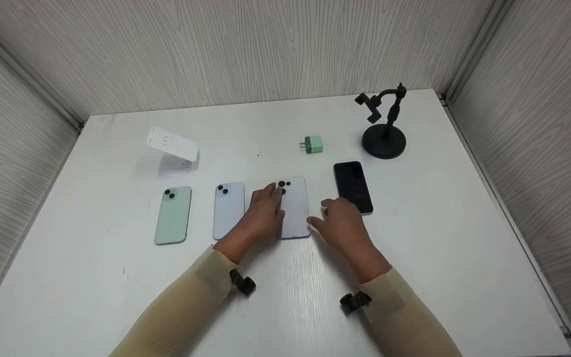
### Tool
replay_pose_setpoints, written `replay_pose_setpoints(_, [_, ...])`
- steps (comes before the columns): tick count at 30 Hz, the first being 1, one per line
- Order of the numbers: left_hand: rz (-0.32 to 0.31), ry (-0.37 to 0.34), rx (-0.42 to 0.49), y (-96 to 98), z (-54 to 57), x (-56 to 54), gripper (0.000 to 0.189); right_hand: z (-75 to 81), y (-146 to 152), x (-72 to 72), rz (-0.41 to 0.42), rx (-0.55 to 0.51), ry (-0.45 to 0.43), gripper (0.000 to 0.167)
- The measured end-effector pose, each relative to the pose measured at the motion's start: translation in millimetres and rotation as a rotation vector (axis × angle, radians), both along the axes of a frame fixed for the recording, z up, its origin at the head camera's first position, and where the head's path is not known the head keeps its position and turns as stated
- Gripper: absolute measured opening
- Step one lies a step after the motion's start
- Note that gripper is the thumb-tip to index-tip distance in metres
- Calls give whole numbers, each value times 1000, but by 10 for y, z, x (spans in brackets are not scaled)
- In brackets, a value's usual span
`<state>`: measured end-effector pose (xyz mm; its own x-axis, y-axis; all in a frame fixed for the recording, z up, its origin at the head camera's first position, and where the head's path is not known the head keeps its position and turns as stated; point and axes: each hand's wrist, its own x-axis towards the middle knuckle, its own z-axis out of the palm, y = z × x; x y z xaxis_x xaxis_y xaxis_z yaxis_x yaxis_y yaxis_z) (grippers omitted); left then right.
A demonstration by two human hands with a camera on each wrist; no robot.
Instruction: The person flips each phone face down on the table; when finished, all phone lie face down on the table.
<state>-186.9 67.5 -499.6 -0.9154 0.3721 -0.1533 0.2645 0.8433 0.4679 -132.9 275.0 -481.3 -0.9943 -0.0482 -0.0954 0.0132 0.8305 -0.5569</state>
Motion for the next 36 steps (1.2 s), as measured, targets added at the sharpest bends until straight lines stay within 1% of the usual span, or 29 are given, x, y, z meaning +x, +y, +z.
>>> replay_pose_setpoints(2, [-1,-8,5,-7,-3,-4,61,45,103,-15,-37,13,-1,59])
replay_pose_setpoints(7, [10,-22,19,-18,-10,-16,61,96,372,-76,-99,58,-9,68])
replay_pose_setpoints(8, [12,-24,22,-19,-8,-18,61,91,419,-84,-115,61,-10,74])
replay_pose_setpoints(11, [21,-35,32,-21,-5,-22,61,58,529,-111,-153,80,-37,81])
replay_pose_setpoints(15, [20,-34,36,-23,0,-25,61,8,578,-133,-183,114,-96,91])
replay_pose_setpoints(18, [12,-21,31,-20,4,-27,61,-9,572,-143,-198,128,-122,92])
replay_pose_setpoints(25, [-2,-4,23,-15,10,-30,60,-13,569,-166,-225,125,-131,92])
replay_pose_setpoints(32, [15,-11,46,-7,3,-23,61,-12,637,-235,-259,47,-217,100])
replay_pose_setpoints(36, [21,-20,47,2,-5,-14,61,-22,675,-252,-280,24,-246,100])
